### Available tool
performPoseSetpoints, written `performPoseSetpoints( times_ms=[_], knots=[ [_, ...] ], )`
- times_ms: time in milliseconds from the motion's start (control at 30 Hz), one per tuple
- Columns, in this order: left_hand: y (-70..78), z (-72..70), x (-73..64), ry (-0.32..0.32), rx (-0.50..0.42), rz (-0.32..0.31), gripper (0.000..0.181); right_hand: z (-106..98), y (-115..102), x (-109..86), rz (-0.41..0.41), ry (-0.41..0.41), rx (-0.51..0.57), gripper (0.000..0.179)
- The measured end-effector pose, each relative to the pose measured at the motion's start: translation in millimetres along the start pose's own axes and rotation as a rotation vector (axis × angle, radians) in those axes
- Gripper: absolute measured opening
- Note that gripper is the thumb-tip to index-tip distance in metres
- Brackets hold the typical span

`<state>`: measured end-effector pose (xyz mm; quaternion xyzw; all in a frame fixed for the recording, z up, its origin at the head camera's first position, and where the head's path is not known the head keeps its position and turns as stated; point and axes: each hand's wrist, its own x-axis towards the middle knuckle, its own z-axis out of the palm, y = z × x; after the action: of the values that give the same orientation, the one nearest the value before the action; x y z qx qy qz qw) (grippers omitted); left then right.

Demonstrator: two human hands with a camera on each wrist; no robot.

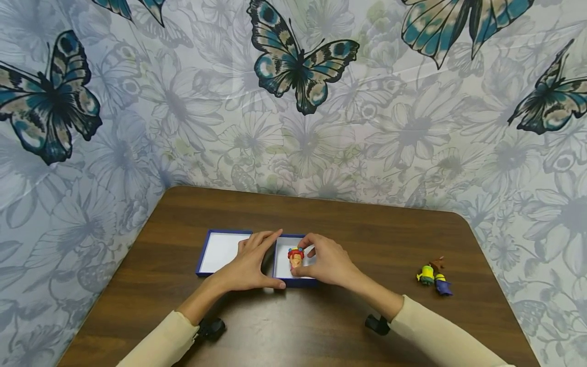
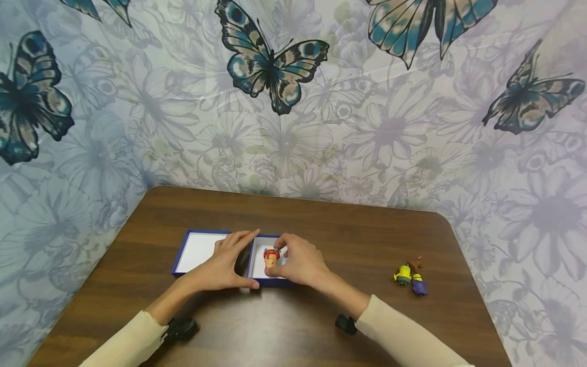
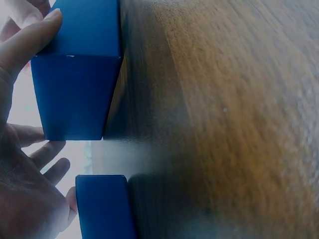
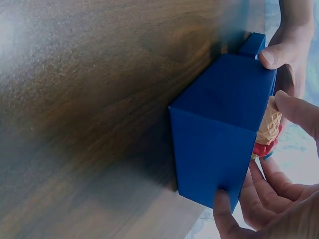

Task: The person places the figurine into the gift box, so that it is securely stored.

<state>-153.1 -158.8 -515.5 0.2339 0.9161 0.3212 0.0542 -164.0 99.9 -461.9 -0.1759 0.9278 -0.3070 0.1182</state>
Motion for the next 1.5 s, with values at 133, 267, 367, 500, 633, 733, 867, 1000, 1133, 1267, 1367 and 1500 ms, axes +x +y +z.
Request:
performPoseSetpoints(
  times_ms=[133,267,367,500,633,733,867,1000,1133,1267,1367,1500],
  knots=[
    [1.1,-0.3,0.0,0.001,-0.006,-0.003,0.131,1.5,0.4,2.9,0.014,-0.006,-0.003,0.057],
    [1.6,-0.1,-0.3,0.0,-0.016,-0.005,0.131,3.2,0.2,4.5,0.019,-0.02,0.006,0.058],
    [1.2,0.3,-0.5,0.001,-0.014,-0.003,0.131,4.0,-1.0,5.2,0.018,-0.032,-0.002,0.058],
    [0.5,0.6,-0.8,0.004,-0.01,-0.003,0.131,4.8,-3.3,6.3,0.018,-0.023,-0.039,0.058],
    [0.7,-0.1,-1.4,-0.001,-0.015,0.0,0.13,7.1,-4.6,6.7,0.009,-0.003,-0.071,0.057],
    [1.0,-0.5,-1.2,-0.003,-0.014,0.007,0.13,9.0,-4.6,6.6,-0.008,0.003,-0.076,0.056],
    [0.5,-0.1,-0.7,0.002,-0.013,0.012,0.13,10.7,-3.5,6.9,-0.029,0.012,-0.063,0.056],
    [0.1,1.2,-0.1,0.0,-0.019,0.011,0.13,12.5,-1.9,7.1,-0.047,0.018,-0.069,0.055],
    [-0.6,1.1,-0.3,-0.002,-0.017,0.009,0.13,16.0,-0.5,8.1,-0.078,0.03,-0.13,0.051],
    [0.2,-0.2,-0.9,0.001,-0.02,0.016,0.13,18.9,0.6,8.6,-0.111,0.048,-0.185,0.048],
    [1.2,-0.7,-0.8,0.002,-0.021,0.023,0.13,19.6,1.1,7.9,-0.135,0.062,-0.2,0.047],
    [1.8,-0.7,-0.9,0.002,-0.02,0.024,0.129,20.4,1.4,7.4,-0.151,0.075,-0.212,0.047]
  ],
)
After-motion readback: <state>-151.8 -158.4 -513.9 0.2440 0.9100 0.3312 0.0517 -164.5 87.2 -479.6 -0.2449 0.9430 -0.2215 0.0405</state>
